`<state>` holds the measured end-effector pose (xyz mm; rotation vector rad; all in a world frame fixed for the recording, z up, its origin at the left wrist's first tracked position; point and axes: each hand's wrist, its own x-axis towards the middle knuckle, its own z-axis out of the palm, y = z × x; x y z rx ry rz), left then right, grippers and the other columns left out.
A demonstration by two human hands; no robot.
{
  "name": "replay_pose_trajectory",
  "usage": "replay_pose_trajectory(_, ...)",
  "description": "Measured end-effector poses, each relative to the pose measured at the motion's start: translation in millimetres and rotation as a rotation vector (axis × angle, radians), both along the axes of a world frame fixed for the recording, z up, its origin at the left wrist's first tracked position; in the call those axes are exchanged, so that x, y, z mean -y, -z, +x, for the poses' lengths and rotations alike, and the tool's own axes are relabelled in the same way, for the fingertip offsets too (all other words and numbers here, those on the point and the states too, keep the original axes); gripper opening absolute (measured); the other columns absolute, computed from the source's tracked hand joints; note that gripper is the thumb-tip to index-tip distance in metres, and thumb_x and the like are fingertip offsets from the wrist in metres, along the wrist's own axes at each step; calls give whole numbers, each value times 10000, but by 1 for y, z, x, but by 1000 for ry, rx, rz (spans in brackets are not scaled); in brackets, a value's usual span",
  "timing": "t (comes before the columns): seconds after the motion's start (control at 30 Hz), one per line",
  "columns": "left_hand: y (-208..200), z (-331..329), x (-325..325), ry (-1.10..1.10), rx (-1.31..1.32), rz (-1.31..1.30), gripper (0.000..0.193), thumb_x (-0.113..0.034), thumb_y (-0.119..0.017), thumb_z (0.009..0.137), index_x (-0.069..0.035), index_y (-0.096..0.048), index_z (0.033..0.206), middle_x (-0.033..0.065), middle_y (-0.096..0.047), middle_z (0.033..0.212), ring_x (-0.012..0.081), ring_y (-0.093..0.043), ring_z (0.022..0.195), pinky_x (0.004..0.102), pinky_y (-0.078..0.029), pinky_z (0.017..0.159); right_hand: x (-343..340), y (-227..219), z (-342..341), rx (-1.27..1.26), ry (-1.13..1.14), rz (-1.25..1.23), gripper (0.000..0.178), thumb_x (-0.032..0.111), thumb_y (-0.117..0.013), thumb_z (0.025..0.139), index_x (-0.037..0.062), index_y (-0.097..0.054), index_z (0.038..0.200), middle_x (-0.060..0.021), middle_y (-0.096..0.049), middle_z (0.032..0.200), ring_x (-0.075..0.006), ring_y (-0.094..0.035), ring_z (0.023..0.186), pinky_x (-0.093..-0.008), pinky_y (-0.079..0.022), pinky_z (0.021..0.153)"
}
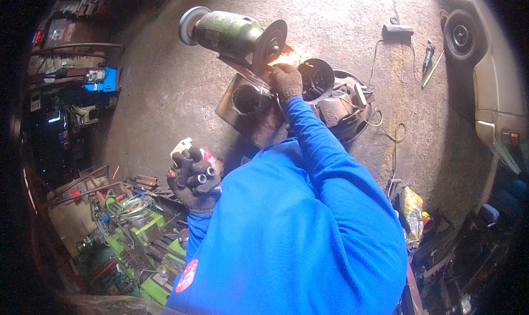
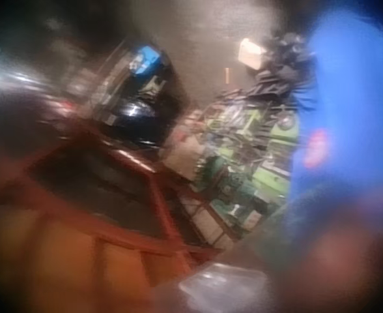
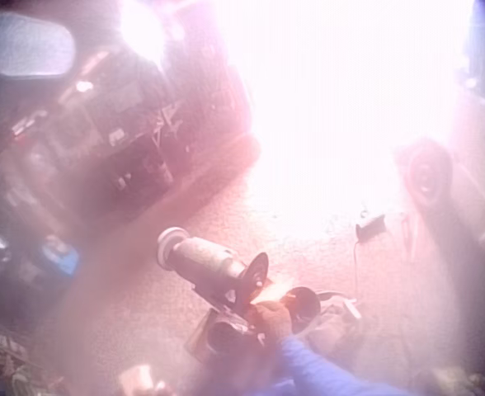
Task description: The person uses a bench grinder to deburr and smooth the edges of small cylindrical metal parts. They hold each part with gloved hands, press it against the spinning wheel, and rotate it to treat multiple sides. The person repeats this process for several parts in succession.
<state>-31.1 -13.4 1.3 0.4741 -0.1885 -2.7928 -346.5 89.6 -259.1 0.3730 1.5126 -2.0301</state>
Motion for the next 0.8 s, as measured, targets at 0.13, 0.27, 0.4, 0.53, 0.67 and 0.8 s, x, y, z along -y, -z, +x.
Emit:
replay_pose_trajectory(0.13, 13, 5, 10, 126, -87, 100, 551, -424, -774, 997, -234, -684, 1506, 117, -630, 1528, 97, -655, 911, 311, -597, 643, -1, -17, 0, 18, -16, 38, 268, 156, -734, 1039, 27, -789, 1268, -79, -764, 893, -157, -681, 686, -320, -558, 607)
replay_pose_trajectory(0.27, 4, -3, 5, 126, -79, 50, 562, -422, -775, 994, -189, -684, 1497, 89, -627, 1534, 86, -657, 937, 321, -597, 665, -1, -2, 1, -24, 22, -90, 272, 166, -728, 1047, 26, -786, 1274, -85, -770, 903, -159, -684, 693, -324, -561, 611)
replay_pose_trajectory(0.4, 3, -2, 2, 49, -28, -29, 578, -422, -781, 991, -146, -679, 1489, 73, -624, 1524, 94, -672, 974, 326, -597, 668, 0, -6, 2, 18, 18, -79, 260, 168, -742, 1050, 22, -787, 1261, -99, -776, 907, -163, -683, 692, -323, -565, 625)
replay_pose_trajectory(0.53, 5, -1, 1, 56, -34, -7, 587, -425, -782, 992, -145, -676, 1496, 72, -617, 1534, 92, -666, 965, 325, -594, 664, -1, -18, 4, 47, -4, -46, 259, 165, -766, 1041, 8, -787, 1246, -104, -780, 912, -164, -690, 703, -314, -563, 635)
replay_pose_trajectory(0.67, 7, 0, 3, 78, -39, 0, 611, -425, -790, 985, -136, -661, 1507, 50, -643, 1466, 77, -640, 928, 322, -585, 660, 0, -16, 5, -13, -3, 15, 242, 142, -772, 1037, 2, -791, 1234, -103, -781, 912, -161, -701, 722, -307, -564, 638)
replay_pose_trajectory(0.8, 8, -1, 4, 109, -33, 51, 533, -484, -797, 982, -214, -741, 1439, 148, -705, 1388, 65, -624, 881, 267, -553, 613, 1, 6, 3, -48, 12, -17, 239, 145, -805, 1031, 25, -794, 1238, -80, -778, 916, -155, -701, 733, -305, -567, 638)
